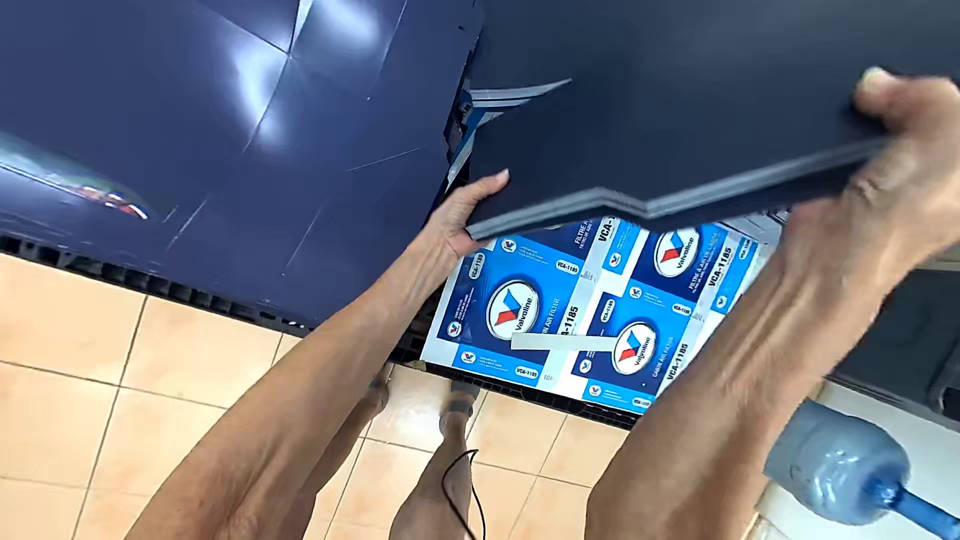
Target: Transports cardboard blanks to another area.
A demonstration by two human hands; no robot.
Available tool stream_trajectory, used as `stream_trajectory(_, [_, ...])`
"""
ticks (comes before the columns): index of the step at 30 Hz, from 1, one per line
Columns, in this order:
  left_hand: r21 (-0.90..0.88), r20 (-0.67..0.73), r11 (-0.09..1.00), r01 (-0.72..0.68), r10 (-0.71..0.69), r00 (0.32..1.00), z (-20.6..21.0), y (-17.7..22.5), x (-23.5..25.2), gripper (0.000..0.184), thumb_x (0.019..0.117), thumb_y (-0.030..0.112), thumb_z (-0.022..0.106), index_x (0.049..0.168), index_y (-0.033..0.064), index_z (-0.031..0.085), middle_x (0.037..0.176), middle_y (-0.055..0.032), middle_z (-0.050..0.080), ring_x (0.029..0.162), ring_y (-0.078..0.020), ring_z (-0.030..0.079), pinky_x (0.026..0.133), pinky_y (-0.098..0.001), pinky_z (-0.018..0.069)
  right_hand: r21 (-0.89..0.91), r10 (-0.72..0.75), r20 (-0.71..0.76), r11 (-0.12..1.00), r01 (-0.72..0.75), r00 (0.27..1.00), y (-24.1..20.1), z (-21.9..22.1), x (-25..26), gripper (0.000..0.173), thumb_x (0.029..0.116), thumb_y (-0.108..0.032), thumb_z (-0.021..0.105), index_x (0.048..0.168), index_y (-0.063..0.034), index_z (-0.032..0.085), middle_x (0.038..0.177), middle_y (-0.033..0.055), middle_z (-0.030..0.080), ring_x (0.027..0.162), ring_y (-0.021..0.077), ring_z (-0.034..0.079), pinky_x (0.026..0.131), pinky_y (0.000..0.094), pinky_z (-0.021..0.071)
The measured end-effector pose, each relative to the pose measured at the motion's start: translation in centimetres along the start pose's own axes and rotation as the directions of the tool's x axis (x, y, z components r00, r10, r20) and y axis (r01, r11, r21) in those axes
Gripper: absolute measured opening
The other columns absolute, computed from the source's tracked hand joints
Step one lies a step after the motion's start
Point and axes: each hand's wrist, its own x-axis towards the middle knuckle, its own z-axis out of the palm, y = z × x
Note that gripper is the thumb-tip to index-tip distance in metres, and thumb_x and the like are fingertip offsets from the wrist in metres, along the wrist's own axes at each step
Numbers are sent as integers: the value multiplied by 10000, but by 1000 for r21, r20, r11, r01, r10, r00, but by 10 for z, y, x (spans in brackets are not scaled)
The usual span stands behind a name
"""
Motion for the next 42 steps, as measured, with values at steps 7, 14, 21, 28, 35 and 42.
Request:
stream_trajectory(7, [108, -171, 985, 132, -113, 979, 32, -33, -105, 157, 1022, 206, 551, 1092, 101, 645, 874, -31, 745, 761, -105, 728, 662, -275, 622, -79, 163, -241, 979, -186, 957, -60, -95, -57, 611, 698, 117, 784, 1216, -2, 482, 1054, 99, 690, 982, 213, 724, 832, 419, 642])
stream_trajectory(14, [-125, -371, 967, 223, -254, 893, 73, -69, -236, 135, 1026, 66, 496, 1053, 43, 626, 853, -98, 750, 754, -154, 750, 666, -292, 635, -141, 338, -254, 914, -381, 906, -116, -145, -72, 390, 711, 177, 742, 995, -37, 582, 795, 13, 714, 711, 114, 734, 643, 308, 646])
stream_trajectory(21, [-121, -542, 907, 404, -401, 738, 100, -95, -314, 93, 1016, 81, 557, 1080, 42, 611, 850, -87, 729, 729, -143, 729, 629, -277, 609, -226, 624, -372, 658, -718, 688, -122, -218, -120, 378, 743, 164, 715, 1066, 51, 553, 795, 65, 666, 657, 92, 688, 599, 268, 607])
stream_trajectory(28, [-139, -634, 884, 446, -426, 645, 113, -148, -347, 161, 967, 42, 627, 1118, 7, 586, 877, -125, 718, 745, -179, 725, 651, -316, 612, -183, 714, -437, 525, -831, 547, -113, -293, -158, 286, 798, 115, 722, 1031, 33, 579, 778, 57, 674, 638, 93, 686, 598, 270, 602])
stream_trajectory(35, [-127, -658, 923, 364, -353, 665, 166, -182, -349, 269, 914, -13, 683, 1151, -30, 558, 902, -167, 708, 761, -210, 723, 671, -331, 613, -229, 756, -389, 475, -850, 527, -89, -354, -129, 406, 777, 115, 748, 1135, 62, 563, 888, 136, 671, 723, 156, 690, 651, 312, 596])
stream_trajectory(42, [-137, -696, 936, 326, -325, 640, 200, -198, -342, 637, 867, -65, 708, 1421, 8, 404, 1033, -207, 666, 845, -249, 705, 723, -365, 603, -871, 590, -12, 391, -298, 807, -115, -390, -102, 1335, 771, -333, 867, 1572, 120, -100, 1625, 404, 88, 1523, 496, 199, 1226, 599, 168])
